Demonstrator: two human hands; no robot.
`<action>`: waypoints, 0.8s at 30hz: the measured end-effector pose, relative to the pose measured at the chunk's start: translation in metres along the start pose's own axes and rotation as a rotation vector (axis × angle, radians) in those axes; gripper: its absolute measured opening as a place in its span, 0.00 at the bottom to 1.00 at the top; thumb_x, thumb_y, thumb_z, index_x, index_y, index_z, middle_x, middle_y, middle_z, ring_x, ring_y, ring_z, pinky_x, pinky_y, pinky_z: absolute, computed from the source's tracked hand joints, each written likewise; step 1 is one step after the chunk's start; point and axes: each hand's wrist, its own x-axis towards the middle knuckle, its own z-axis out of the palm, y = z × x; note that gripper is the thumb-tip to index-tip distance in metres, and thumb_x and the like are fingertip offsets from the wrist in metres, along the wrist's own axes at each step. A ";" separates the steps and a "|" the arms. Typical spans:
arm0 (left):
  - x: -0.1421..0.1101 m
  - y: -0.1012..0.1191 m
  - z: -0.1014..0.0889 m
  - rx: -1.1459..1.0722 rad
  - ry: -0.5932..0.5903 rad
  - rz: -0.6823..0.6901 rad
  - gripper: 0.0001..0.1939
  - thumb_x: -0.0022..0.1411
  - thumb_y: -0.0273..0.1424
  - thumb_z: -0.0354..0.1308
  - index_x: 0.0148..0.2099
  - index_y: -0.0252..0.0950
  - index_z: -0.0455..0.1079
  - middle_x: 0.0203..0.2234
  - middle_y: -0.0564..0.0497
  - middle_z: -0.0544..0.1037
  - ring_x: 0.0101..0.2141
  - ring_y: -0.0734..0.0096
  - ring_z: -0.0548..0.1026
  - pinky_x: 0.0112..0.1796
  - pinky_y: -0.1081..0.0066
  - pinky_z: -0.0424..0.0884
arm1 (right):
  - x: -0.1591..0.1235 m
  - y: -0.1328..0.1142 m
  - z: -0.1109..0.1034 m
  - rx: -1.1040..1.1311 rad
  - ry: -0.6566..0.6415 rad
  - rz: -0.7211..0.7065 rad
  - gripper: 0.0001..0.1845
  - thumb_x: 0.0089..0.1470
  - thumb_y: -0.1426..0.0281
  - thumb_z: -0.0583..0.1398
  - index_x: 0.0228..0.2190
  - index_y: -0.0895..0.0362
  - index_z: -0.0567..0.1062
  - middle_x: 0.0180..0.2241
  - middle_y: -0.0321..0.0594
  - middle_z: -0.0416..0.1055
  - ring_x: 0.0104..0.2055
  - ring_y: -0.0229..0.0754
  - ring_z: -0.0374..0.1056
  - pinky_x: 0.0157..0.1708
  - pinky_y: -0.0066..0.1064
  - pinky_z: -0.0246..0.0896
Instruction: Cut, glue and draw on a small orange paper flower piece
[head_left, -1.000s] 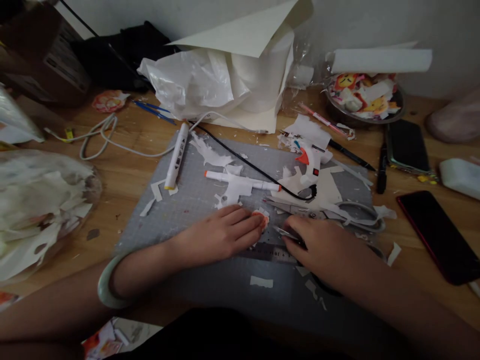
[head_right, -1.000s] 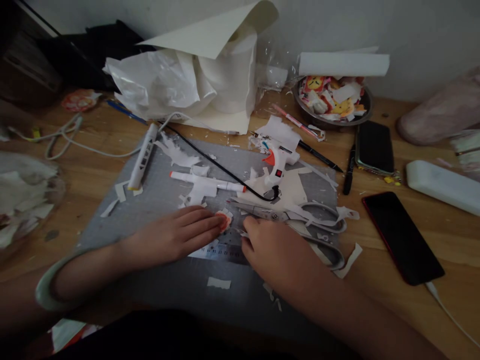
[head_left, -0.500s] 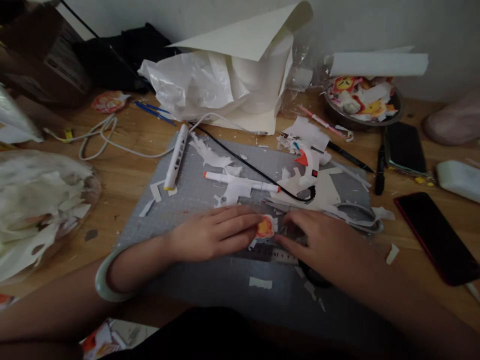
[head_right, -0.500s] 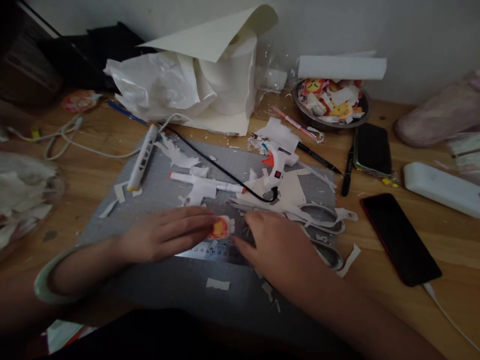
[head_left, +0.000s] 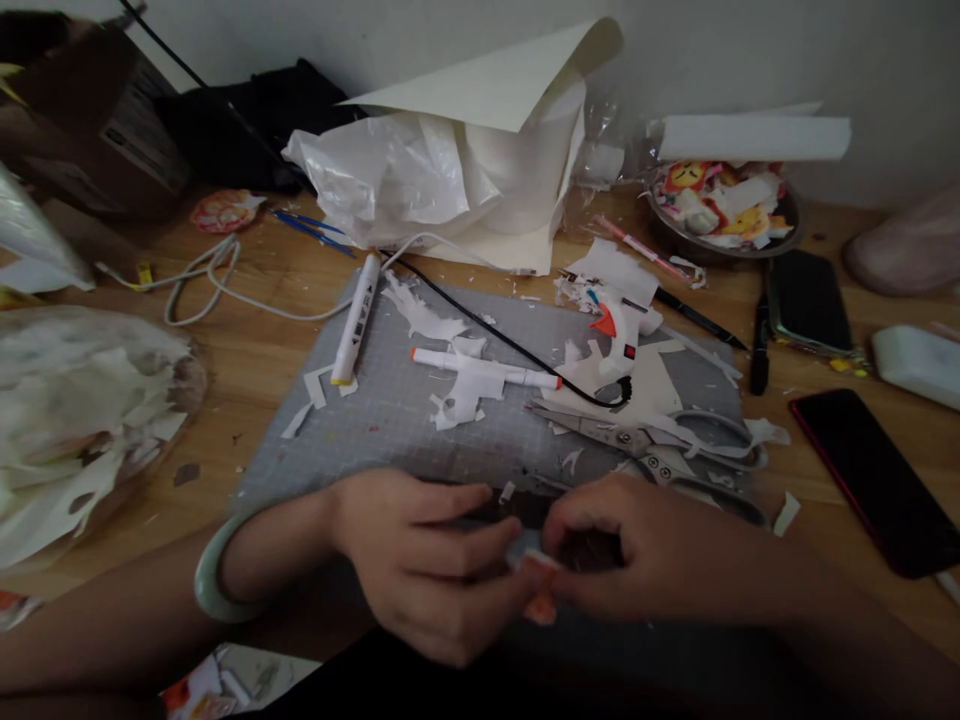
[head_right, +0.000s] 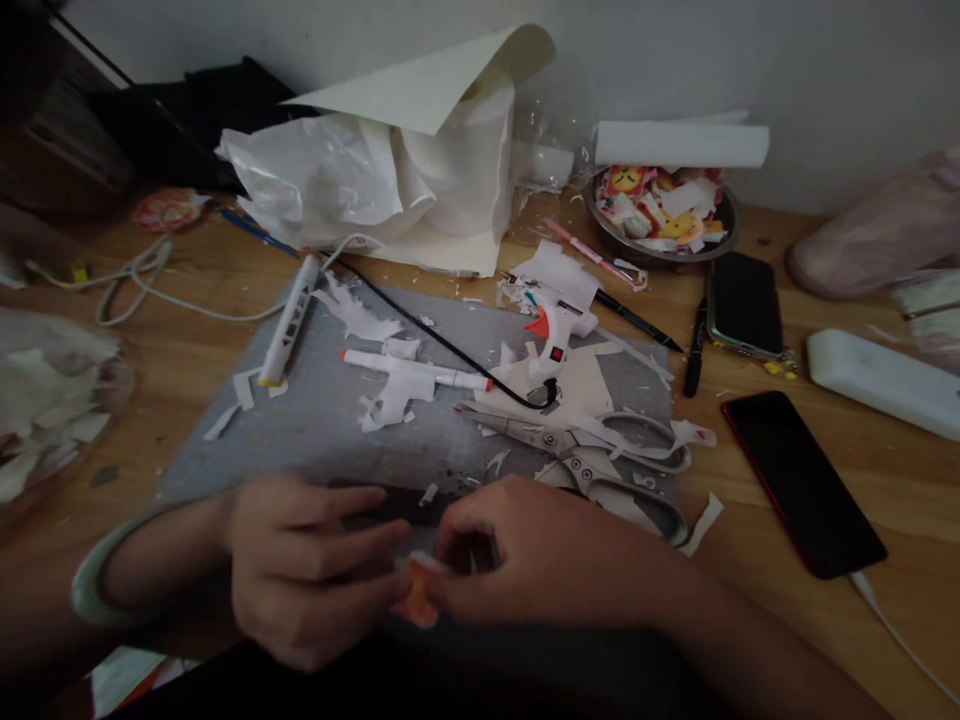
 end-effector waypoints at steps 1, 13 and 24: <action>0.001 0.002 0.000 -0.084 -0.032 0.009 0.09 0.59 0.27 0.57 0.30 0.51 0.71 0.39 0.68 0.79 0.36 0.75 0.78 0.30 0.74 0.78 | -0.001 -0.001 0.001 -0.009 -0.041 -0.005 0.12 0.53 0.61 0.59 0.29 0.57 0.76 0.24 0.32 0.71 0.25 0.32 0.65 0.22 0.22 0.52; -0.015 -0.025 -0.006 0.367 -0.084 -0.709 0.07 0.62 0.26 0.51 0.40 0.34 0.69 0.35 0.47 0.79 0.37 0.63 0.75 0.38 0.64 0.69 | 0.011 0.008 0.006 -0.104 0.294 0.124 0.11 0.56 0.60 0.58 0.32 0.54 0.75 0.27 0.33 0.74 0.27 0.35 0.68 0.25 0.25 0.54; -0.008 -0.019 0.001 0.067 -0.192 -0.625 0.15 0.66 0.35 0.50 0.29 0.35 0.70 0.19 0.53 0.73 0.24 0.70 0.69 0.29 0.68 0.64 | 0.032 0.019 0.010 -0.434 0.597 0.234 0.12 0.58 0.60 0.56 0.32 0.54 0.74 0.23 0.34 0.74 0.25 0.40 0.69 0.23 0.28 0.50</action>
